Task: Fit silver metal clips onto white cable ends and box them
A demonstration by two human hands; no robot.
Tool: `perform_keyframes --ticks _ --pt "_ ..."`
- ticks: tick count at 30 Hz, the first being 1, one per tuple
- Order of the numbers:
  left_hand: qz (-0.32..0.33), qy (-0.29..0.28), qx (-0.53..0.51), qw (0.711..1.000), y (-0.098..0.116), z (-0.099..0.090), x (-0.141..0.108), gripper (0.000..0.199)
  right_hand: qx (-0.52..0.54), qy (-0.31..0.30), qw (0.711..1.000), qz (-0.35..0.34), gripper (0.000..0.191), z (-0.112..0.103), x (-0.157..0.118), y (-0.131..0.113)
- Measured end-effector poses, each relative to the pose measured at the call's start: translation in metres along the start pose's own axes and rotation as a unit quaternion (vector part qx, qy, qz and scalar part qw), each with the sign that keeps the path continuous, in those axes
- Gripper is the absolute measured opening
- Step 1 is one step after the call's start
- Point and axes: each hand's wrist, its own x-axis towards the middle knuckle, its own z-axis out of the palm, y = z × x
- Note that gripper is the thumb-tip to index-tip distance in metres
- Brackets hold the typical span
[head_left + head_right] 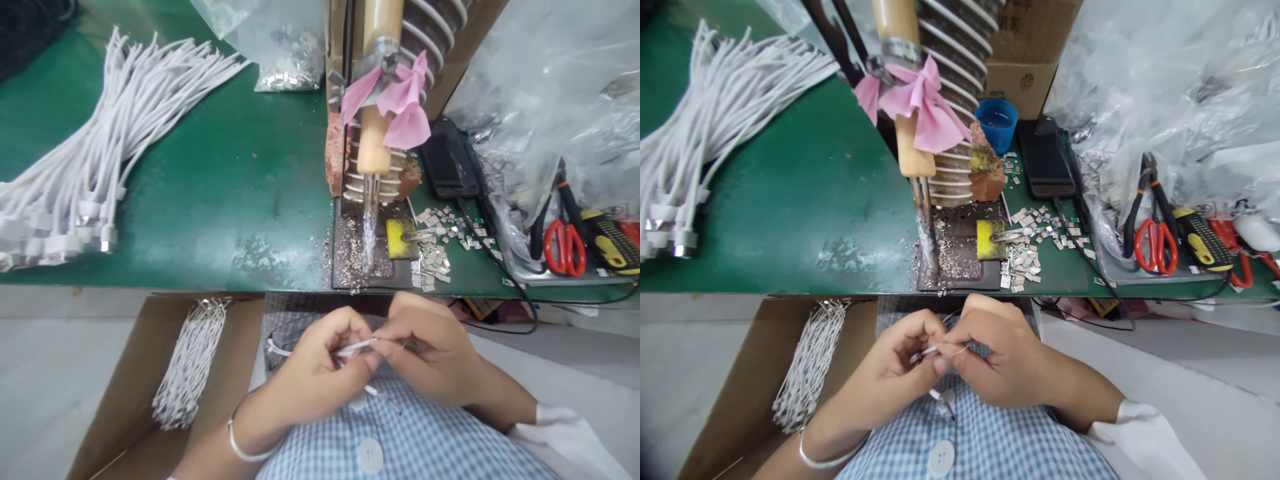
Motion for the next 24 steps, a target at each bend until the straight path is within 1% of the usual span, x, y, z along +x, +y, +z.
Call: perform_keyframes --ticks 2,5,7,8,11,14,17,20,22,24 --pt "0.020 0.018 -0.010 1.000 0.002 -0.003 -0.002 0.008 0.008 0.007 1.000 -0.005 0.009 -0.003 0.001 0.001" --pt "0.054 0.058 0.026 0.997 0.003 -0.006 -0.003 0.008 -0.018 -0.019 1.000 0.002 0.014 -0.007 0.003 0.000" --pt "0.061 0.073 0.036 0.995 0.001 -0.006 -0.003 0.007 -0.043 -0.031 0.999 0.009 0.016 -0.008 0.004 0.000" --pt "0.061 0.075 0.031 0.995 0.000 -0.005 -0.003 0.007 -0.048 -0.026 0.998 0.007 0.017 -0.008 0.004 0.000" --pt "0.063 0.056 -0.018 0.996 -0.003 -0.001 -0.003 0.003 -0.029 0.011 0.999 -0.023 0.014 -0.006 0.004 0.000" --pt "0.061 0.024 -0.076 0.995 -0.005 0.005 -0.003 0.010 0.002 0.032 0.998 -0.050 0.012 -0.001 0.003 0.001" --pt "0.065 0.010 -0.090 0.994 -0.004 0.008 -0.003 0.013 0.045 0.049 0.996 -0.052 0.011 0.004 0.002 0.001" --pt "0.093 0.016 -0.044 0.995 -0.002 0.006 -0.003 0.008 0.083 0.060 0.994 -0.029 0.012 0.006 0.001 0.001" --pt "0.129 0.033 0.031 0.991 -0.001 0.003 -0.003 0.008 0.091 0.059 0.994 -0.019 0.013 0.005 0.001 0.001" --pt "0.166 0.049 0.114 0.978 0.001 0.000 -0.003 0.010 0.078 0.044 0.996 -0.019 0.014 0.005 0.001 0.002"
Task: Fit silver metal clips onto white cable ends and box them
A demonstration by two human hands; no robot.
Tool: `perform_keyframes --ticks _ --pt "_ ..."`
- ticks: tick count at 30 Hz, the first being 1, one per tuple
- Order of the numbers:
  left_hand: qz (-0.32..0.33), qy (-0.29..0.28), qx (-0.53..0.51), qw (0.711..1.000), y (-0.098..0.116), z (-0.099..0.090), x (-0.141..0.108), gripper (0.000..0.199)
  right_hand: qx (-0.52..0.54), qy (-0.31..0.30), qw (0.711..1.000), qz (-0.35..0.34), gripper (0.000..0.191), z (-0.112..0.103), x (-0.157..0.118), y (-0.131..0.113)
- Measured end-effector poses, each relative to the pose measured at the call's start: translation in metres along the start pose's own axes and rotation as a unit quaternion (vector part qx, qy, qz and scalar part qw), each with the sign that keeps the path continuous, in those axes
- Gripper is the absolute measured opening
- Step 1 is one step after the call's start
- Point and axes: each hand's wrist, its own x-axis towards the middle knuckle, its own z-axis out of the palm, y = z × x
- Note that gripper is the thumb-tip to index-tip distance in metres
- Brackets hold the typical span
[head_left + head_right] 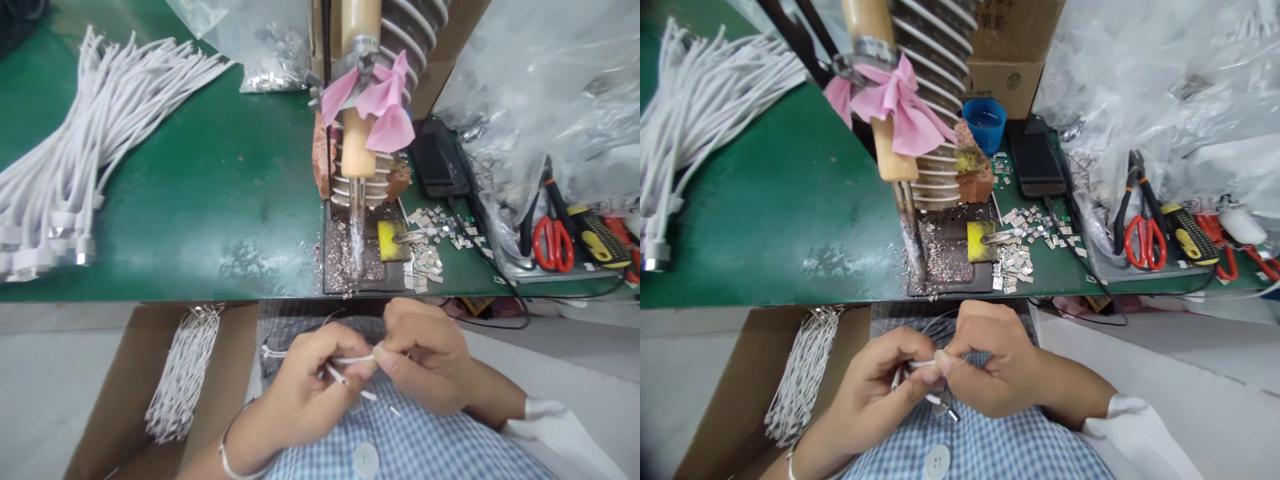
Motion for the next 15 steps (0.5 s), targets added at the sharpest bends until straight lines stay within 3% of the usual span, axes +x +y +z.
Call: perform_keyframes --ticks 3,6,8,10,13,15 --pt "0.029 0.007 0.068 0.997 0.001 -0.004 0.001 0.011 -0.053 -0.033 0.998 -0.017 0.013 -0.003 -0.001 0.002" --pt "0.010 0.013 0.070 0.997 0.001 -0.005 0.001 0.013 -0.087 -0.036 0.995 -0.031 0.015 -0.011 -0.003 0.003" --pt "-0.016 0.027 0.057 0.998 0.001 -0.004 0.001 0.012 -0.111 -0.002 0.994 -0.019 0.014 -0.023 -0.004 0.003" --pt "-0.038 0.052 0.041 0.997 0.001 -0.003 0.001 0.011 -0.178 0.072 0.981 -0.012 0.012 -0.041 -0.004 0.004" --pt "-0.061 0.089 0.017 0.994 0.002 0.000 0.001 0.009 -0.371 0.161 0.914 0.000 0.013 -0.074 0.001 0.009" --pt "-0.073 0.100 0.008 0.992 0.003 0.000 0.000 0.008 -0.484 0.137 0.863 0.033 0.012 -0.093 0.006 0.015"
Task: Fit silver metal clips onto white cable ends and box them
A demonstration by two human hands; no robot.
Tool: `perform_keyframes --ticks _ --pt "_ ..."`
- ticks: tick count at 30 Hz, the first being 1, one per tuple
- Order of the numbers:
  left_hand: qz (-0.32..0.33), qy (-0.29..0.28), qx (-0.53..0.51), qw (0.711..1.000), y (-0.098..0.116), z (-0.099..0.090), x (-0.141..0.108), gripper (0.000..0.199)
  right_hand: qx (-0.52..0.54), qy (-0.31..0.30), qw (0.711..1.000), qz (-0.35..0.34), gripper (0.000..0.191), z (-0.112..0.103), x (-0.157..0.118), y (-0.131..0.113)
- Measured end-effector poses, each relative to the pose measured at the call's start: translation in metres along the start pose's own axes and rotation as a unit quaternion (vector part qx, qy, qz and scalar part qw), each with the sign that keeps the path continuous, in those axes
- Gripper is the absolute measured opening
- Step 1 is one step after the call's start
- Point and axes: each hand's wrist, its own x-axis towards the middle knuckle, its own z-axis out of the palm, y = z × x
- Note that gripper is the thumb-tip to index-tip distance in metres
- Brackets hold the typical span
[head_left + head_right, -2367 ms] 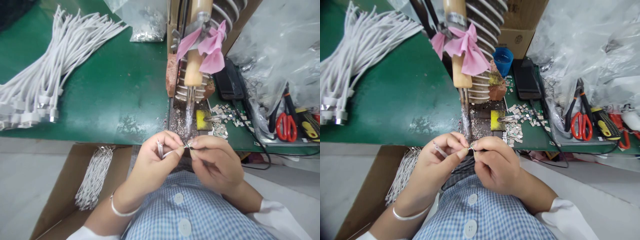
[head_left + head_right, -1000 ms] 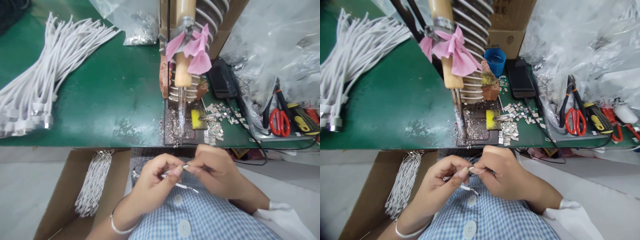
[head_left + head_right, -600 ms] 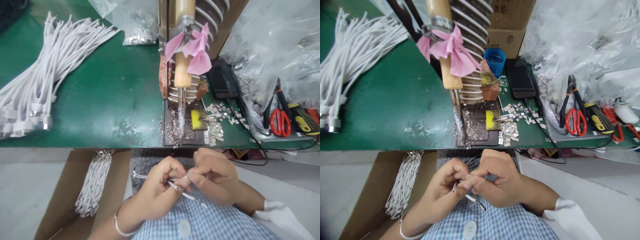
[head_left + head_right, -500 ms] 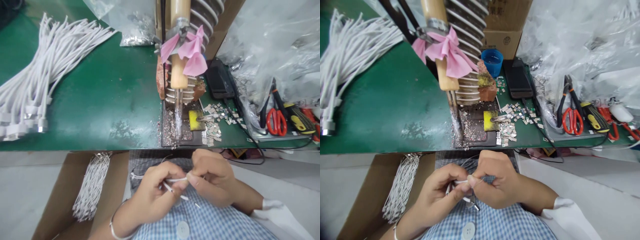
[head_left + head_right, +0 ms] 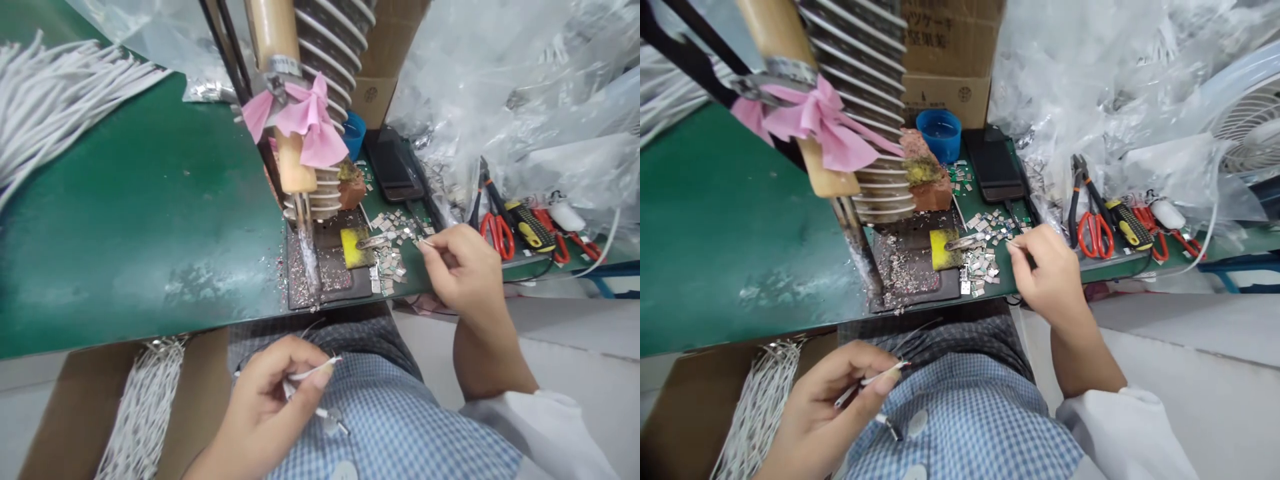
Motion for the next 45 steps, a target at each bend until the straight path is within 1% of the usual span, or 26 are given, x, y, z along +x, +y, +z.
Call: perform_keyframes --ticks 3,5,7,11,16,19,21,23,24,26,27,28,30,31,32,35,37,42,45 --pt "-0.018 0.002 -0.013 1.000 0.001 0.000 0.000 0.008 -0.121 -0.070 0.990 0.005 0.009 0.000 0.009 0.017" --pt "-0.031 0.011 -0.025 0.999 0.002 -0.001 0.000 0.008 -0.159 -0.099 0.982 0.000 0.009 0.001 0.010 0.022" --pt "-0.042 0.019 -0.032 0.998 0.003 -0.002 0.001 0.007 -0.168 -0.115 0.979 -0.013 0.010 0.001 0.009 0.023" --pt "-0.053 0.017 -0.041 0.998 0.001 -0.003 0.004 0.009 -0.154 -0.124 0.980 -0.027 0.009 -0.001 0.004 0.023" --pt "-0.018 -0.002 -0.063 0.998 -0.006 -0.005 0.005 0.012 -0.167 -0.122 0.978 -0.031 0.010 0.001 0.003 0.025" --pt "-0.013 0.000 -0.056 0.998 -0.009 -0.006 0.003 0.012 -0.177 -0.122 0.976 -0.046 0.012 0.002 0.005 0.027" --pt "-0.010 0.003 -0.057 0.998 -0.011 -0.007 0.002 0.011 -0.166 -0.122 0.977 -0.060 0.013 -0.001 0.007 0.026" --pt "-0.003 0.000 -0.070 0.998 -0.010 -0.008 0.001 0.009 -0.133 -0.114 0.982 -0.067 0.010 -0.008 0.006 0.019" --pt "0.002 -0.004 -0.082 0.997 -0.009 -0.008 0.001 0.007 -0.105 -0.104 0.987 -0.057 0.009 -0.012 0.005 0.012" --pt "0.008 -0.016 -0.108 0.994 -0.005 -0.008 0.002 0.006 -0.018 -0.093 0.995 -0.013 0.008 -0.019 0.001 -0.006" --pt "0.003 -0.018 -0.117 0.993 -0.003 -0.007 0.003 0.007 0.044 -0.099 0.994 0.012 0.008 -0.020 -0.003 -0.017" --pt "-0.005 -0.020 -0.123 0.992 -0.001 -0.006 0.004 0.008 0.118 -0.124 0.985 0.023 0.009 -0.018 -0.006 -0.028" --pt "-0.020 -0.019 -0.126 0.992 0.002 -0.005 0.005 0.009 0.263 -0.193 0.945 -0.013 0.014 -0.008 -0.014 -0.051" --pt "-0.024 -0.017 -0.124 0.992 0.002 -0.004 0.005 0.010 0.309 -0.224 0.924 -0.037 0.015 0.000 -0.018 -0.061" --pt "-0.024 -0.018 -0.122 0.992 0.002 -0.004 0.004 0.010 0.341 -0.226 0.911 -0.048 0.015 0.008 -0.021 -0.070" --pt "-0.024 -0.015 -0.112 0.993 -0.001 -0.005 0.002 0.011 0.389 -0.186 0.902 -0.039 0.013 0.030 -0.029 -0.084" --pt "-0.025 -0.012 -0.102 0.994 -0.004 -0.007 0.001 0.012 0.401 -0.172 0.899 -0.035 0.012 0.037 -0.031 -0.087" --pt "-0.015 -0.004 -0.098 0.995 -0.004 -0.007 0.001 0.012 0.401 -0.172 0.899 -0.033 0.012 0.036 -0.029 -0.087" --pt "-0.021 0.003 -0.101 0.995 0.000 -0.006 0.003 0.013 0.398 -0.172 0.901 -0.027 0.011 0.036 -0.029 -0.086"
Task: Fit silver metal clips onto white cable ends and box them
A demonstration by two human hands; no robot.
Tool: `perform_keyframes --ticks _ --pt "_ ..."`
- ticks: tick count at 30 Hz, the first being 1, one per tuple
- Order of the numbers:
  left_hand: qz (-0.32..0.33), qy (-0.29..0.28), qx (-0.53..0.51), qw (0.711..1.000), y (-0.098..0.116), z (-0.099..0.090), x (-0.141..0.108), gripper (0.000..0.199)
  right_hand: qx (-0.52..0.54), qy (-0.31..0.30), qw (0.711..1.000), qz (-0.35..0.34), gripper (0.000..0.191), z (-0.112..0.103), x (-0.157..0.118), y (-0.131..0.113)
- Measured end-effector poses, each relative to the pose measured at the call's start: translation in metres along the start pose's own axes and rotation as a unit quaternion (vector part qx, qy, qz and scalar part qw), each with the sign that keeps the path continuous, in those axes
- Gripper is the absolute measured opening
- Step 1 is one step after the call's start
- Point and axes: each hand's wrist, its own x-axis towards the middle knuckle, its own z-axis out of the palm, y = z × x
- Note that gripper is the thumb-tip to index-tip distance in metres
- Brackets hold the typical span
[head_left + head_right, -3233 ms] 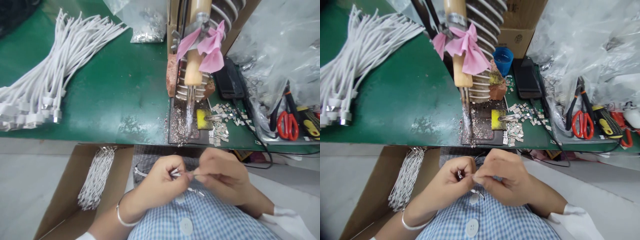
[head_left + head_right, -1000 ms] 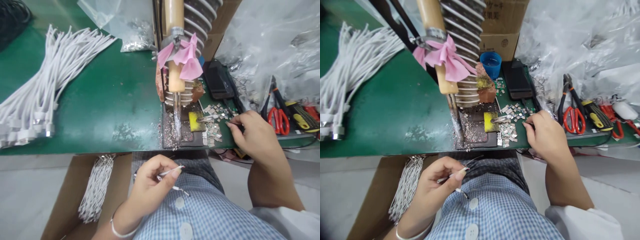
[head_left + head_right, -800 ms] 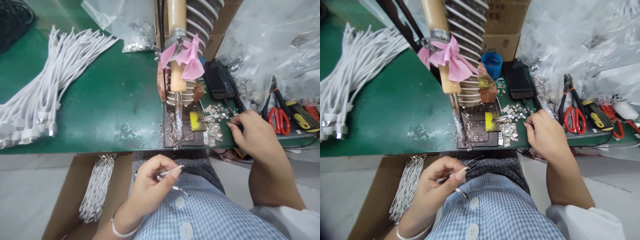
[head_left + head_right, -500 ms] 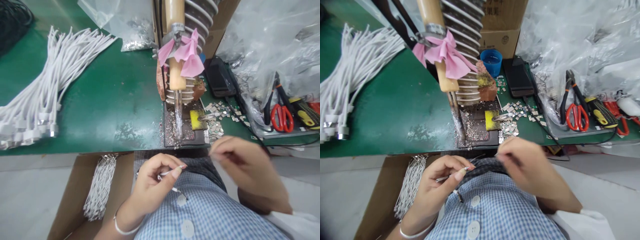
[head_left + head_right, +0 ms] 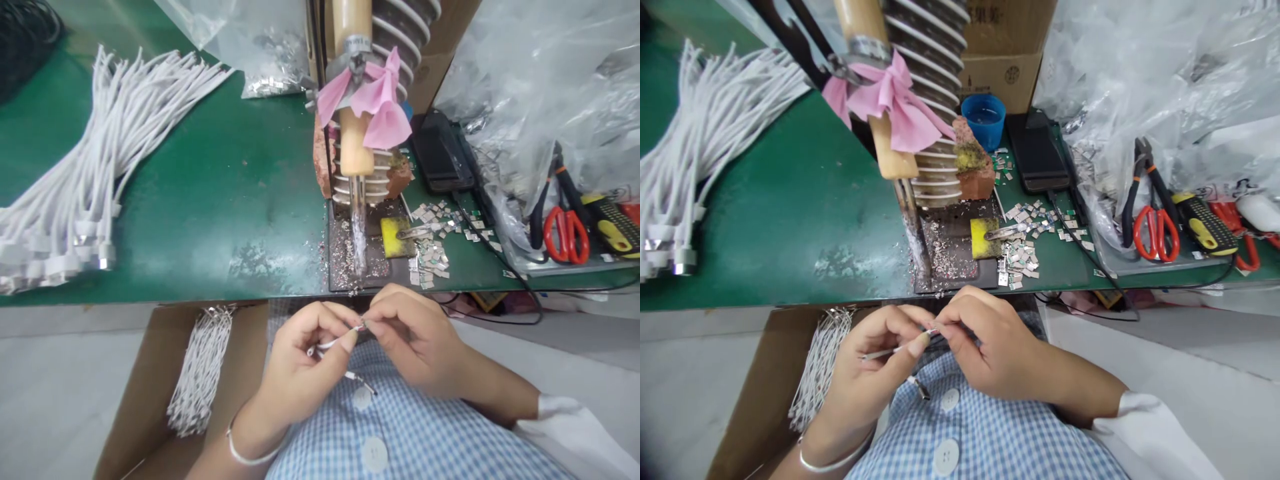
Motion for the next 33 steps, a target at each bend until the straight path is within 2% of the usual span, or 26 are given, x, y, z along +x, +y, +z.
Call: perform_keyframes --ticks 3,6,8,10,13,16,19,24,33 --pt "-0.021 0.019 -0.014 1.000 0.004 0.003 0.003 0.015 -0.015 0.034 0.999 -0.001 0.011 -0.002 0.000 0.001" --pt "-0.036 0.033 -0.044 0.998 0.008 0.004 0.008 0.015 -0.051 0.075 0.994 -0.054 0.017 -0.005 0.000 -0.001" --pt "-0.041 0.043 -0.066 0.996 0.008 0.005 0.012 0.014 -0.086 0.074 0.989 -0.094 0.017 -0.005 0.001 -0.003" --pt "-0.048 0.056 -0.088 0.993 0.008 0.004 0.016 0.014 -0.114 0.065 0.987 -0.090 0.012 -0.005 0.001 -0.003" --pt "-0.056 0.046 -0.119 0.990 0.008 0.003 0.022 0.013 -0.127 0.071 0.987 -0.065 0.010 -0.002 0.002 0.000" --pt "-0.054 0.027 -0.148 0.987 0.009 0.002 0.027 0.014 -0.131 0.106 0.980 -0.104 0.013 -0.001 0.004 0.005" --pt "-0.045 0.027 -0.172 0.984 0.011 0.003 0.031 0.015 -0.130 0.111 0.977 -0.129 0.018 -0.001 0.005 0.008" --pt "-0.042 0.018 -0.200 0.979 0.011 0.005 0.035 0.016 -0.107 0.117 0.981 -0.115 0.024 -0.001 0.007 0.007" --pt "-0.034 0.029 -0.199 0.979 0.013 0.006 0.037 0.015 -0.059 0.126 0.986 -0.088 0.022 -0.001 0.010 0.005"
